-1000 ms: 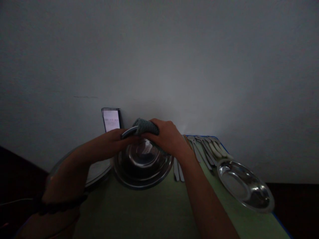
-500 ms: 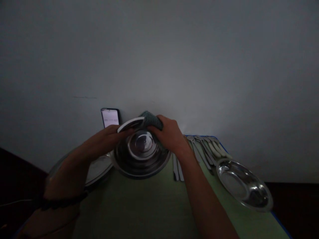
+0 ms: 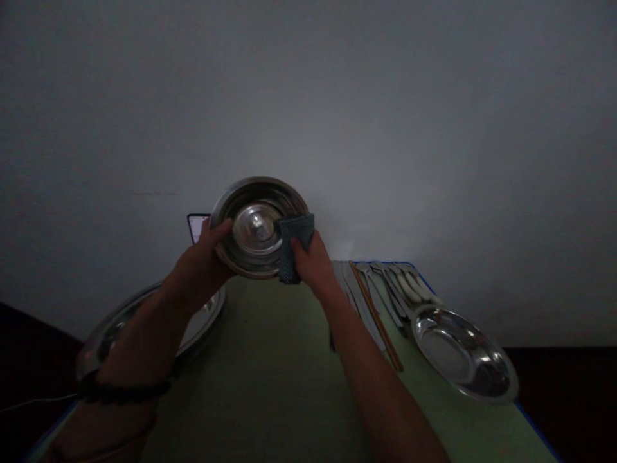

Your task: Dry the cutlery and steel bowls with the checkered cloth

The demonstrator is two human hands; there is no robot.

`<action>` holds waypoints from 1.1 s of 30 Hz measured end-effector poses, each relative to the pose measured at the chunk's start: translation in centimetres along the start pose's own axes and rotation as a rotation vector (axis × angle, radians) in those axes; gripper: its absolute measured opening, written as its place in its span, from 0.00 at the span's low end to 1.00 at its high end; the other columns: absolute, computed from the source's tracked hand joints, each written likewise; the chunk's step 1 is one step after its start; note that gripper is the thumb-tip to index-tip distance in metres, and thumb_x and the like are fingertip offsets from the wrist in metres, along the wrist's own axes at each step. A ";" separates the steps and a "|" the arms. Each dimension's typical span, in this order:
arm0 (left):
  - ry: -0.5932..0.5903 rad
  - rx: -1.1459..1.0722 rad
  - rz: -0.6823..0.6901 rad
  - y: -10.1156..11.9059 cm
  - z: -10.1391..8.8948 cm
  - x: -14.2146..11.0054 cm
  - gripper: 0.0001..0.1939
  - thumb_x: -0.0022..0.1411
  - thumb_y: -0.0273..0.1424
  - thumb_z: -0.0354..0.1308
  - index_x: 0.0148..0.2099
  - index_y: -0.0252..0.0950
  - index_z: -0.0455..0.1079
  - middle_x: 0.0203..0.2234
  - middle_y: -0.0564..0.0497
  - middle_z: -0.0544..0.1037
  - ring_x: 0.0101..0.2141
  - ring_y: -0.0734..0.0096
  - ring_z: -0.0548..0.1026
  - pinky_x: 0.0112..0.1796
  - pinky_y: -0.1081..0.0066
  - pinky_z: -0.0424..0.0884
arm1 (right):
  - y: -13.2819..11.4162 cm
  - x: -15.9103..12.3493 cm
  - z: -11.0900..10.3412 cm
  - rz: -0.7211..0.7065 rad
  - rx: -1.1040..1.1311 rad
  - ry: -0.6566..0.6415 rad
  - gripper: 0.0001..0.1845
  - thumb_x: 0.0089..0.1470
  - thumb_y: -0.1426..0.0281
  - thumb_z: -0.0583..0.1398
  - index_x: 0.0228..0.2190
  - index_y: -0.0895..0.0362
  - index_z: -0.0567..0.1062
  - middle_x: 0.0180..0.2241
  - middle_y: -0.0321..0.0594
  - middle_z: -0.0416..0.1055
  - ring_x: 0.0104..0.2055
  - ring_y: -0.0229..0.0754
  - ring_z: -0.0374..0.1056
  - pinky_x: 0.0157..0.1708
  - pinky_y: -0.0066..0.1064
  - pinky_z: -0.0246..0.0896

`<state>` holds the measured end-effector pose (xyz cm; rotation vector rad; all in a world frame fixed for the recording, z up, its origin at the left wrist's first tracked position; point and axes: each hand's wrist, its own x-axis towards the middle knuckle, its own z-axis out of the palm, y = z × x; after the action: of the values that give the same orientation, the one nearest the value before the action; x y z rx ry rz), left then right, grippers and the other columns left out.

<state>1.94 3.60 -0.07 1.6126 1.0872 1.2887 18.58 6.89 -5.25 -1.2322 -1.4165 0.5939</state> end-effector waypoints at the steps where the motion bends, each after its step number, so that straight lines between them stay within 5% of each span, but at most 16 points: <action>1: -0.016 -0.031 -0.014 0.1 -0.4 0.0 0.31 0.62 0.49 0.44 0.63 0.39 0.52 0.51 0.43 0.72 0.42 0.59 0.76 0.38 0.63 0.74 | -0.2 0.2 -0.9 -0.047 -0.050 -0.080 0.17 0.52 0.62 0.54 0.41 0.60 0.67 0.42 0.50 0.71 0.43 0.45 0.67 0.44 0.38 0.61; 5: -0.245 -0.215 -0.121 0.0 -1.2 -0.4 0.23 0.62 0.44 0.51 0.55 0.38 0.66 0.43 0.47 0.78 0.40 0.62 0.76 0.43 0.65 0.72 | -2.1 0.0 -3.4 -0.270 -0.285 -0.296 0.11 0.53 0.65 0.55 0.36 0.59 0.70 0.33 0.42 0.72 0.35 0.42 0.66 0.36 0.34 0.59; 9: -0.327 -0.280 -0.242 -0.4 -1.1 -0.8 0.21 0.60 0.44 0.54 0.49 0.36 0.72 0.32 0.48 0.81 0.34 0.62 0.78 0.39 0.65 0.74 | -3.7 -0.7 -3.4 -0.355 -0.359 -0.157 0.11 0.53 0.63 0.57 0.34 0.57 0.71 0.29 0.39 0.72 0.31 0.40 0.66 0.33 0.31 0.58; 17: -0.112 -0.265 -0.147 0.2 -0.4 -0.4 0.23 0.59 0.46 0.51 0.47 0.36 0.73 0.31 0.48 0.81 0.37 0.56 0.77 0.39 0.60 0.75 | -3.5 -0.5 -3.0 -0.306 -0.303 0.148 0.13 0.54 0.61 0.55 0.36 0.56 0.71 0.32 0.42 0.74 0.34 0.43 0.68 0.34 0.33 0.59; 26: 0.345 -0.169 0.183 -0.9 1.0 0.0 0.24 0.62 0.46 0.45 0.53 0.40 0.67 0.44 0.51 0.77 0.50 0.63 0.70 0.47 0.66 0.70 | -2.4 -0.7 -0.5 -0.107 -0.268 0.131 0.15 0.57 0.60 0.48 0.33 0.57 0.68 0.32 0.48 0.72 0.35 0.45 0.67 0.32 0.34 0.57; 33: -0.033 -0.214 -0.019 0.8 -1.0 -0.5 0.22 0.57 0.40 0.49 0.50 0.36 0.71 0.29 0.49 0.79 0.35 0.58 0.77 0.33 0.63 0.74 | -3.1 -0.3 -3.1 -0.264 -0.430 -0.110 0.11 0.56 0.63 0.51 0.31 0.56 0.67 0.31 0.44 0.71 0.34 0.44 0.66 0.32 0.33 0.56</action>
<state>1.03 2.97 0.68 1.4552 0.9094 1.3134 20.36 4.72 -1.84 -1.3254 -1.8285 0.1798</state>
